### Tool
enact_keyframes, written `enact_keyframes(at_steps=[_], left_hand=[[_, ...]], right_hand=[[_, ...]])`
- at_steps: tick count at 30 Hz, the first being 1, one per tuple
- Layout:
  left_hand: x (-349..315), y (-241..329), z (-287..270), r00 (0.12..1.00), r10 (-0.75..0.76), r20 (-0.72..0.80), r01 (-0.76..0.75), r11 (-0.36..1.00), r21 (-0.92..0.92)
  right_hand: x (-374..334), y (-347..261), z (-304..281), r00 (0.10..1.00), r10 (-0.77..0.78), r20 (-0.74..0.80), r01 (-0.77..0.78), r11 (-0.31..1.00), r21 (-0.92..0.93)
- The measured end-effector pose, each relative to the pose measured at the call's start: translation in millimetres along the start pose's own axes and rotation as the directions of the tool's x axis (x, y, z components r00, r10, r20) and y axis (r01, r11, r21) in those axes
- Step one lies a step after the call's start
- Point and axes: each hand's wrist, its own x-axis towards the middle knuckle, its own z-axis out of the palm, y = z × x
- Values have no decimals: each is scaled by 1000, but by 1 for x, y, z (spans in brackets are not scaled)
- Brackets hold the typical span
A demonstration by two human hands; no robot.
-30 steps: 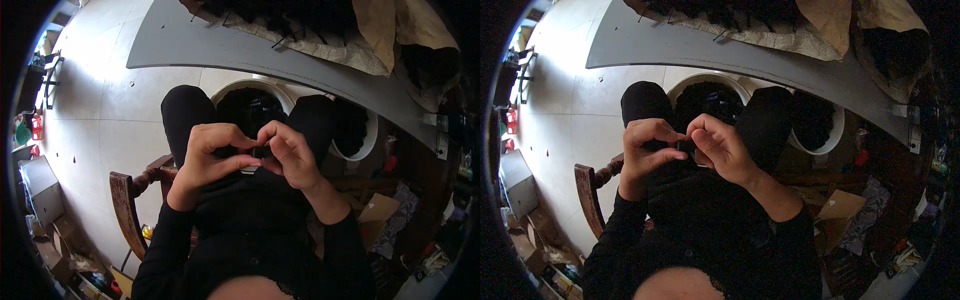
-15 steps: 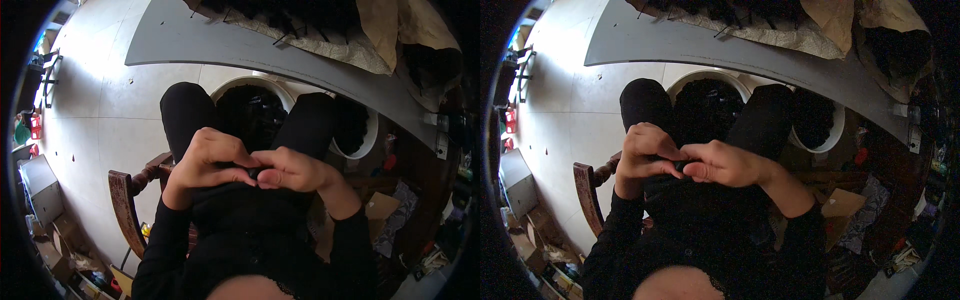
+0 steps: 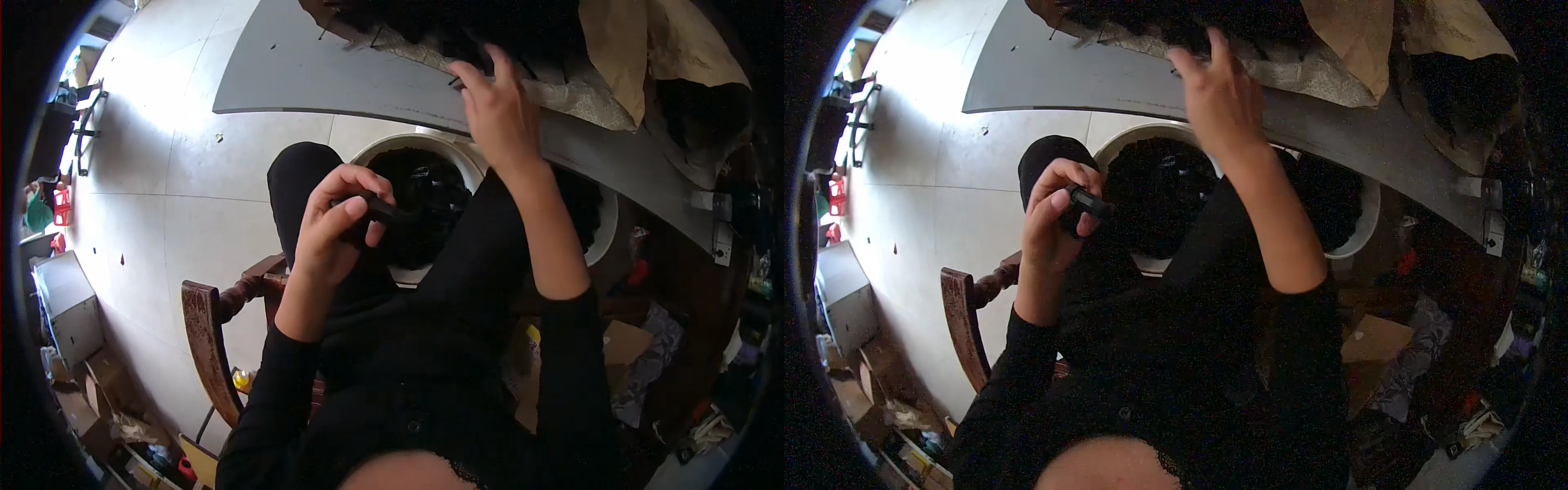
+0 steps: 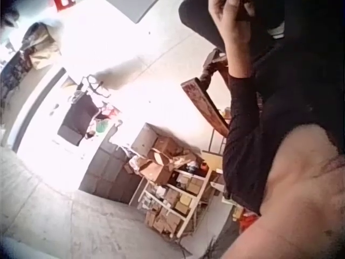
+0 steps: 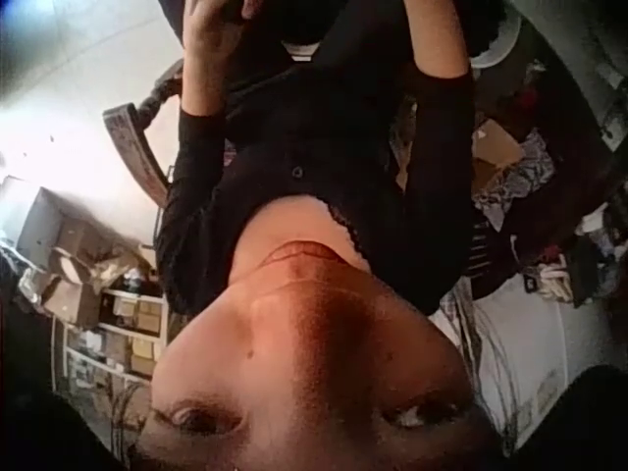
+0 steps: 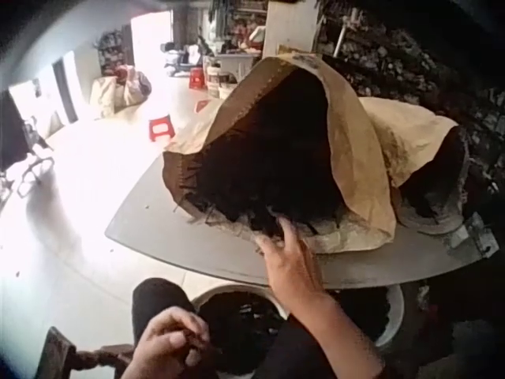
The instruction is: Inspecting small black plastic parts taken from a bag and placing them into a collection bucket.
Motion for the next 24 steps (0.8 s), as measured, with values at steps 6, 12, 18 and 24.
enact_keyframes(at_steps=[6, 12, 18, 24], left_hand=[[-4, -15, -17, 981, -166, -102, 144, 971, -193], [7, -18, -2, 986, -104, -126, 102, 994, -26], [7, -3, 18, 997, -2, -72, 34, 889, 456], [6, -4, 21, 944, 258, 205, -327, 651, 685]], right_hand=[[-7, 17, 7, 962, -175, -208, 171, 984, -38], [-52, -37, -52, 930, 46, 365, -361, 309, 880], [-77, -52, -60, 778, -18, 628, -618, -197, 761], [-75, -62, -63, 734, 75, 675, -663, -132, 737]])
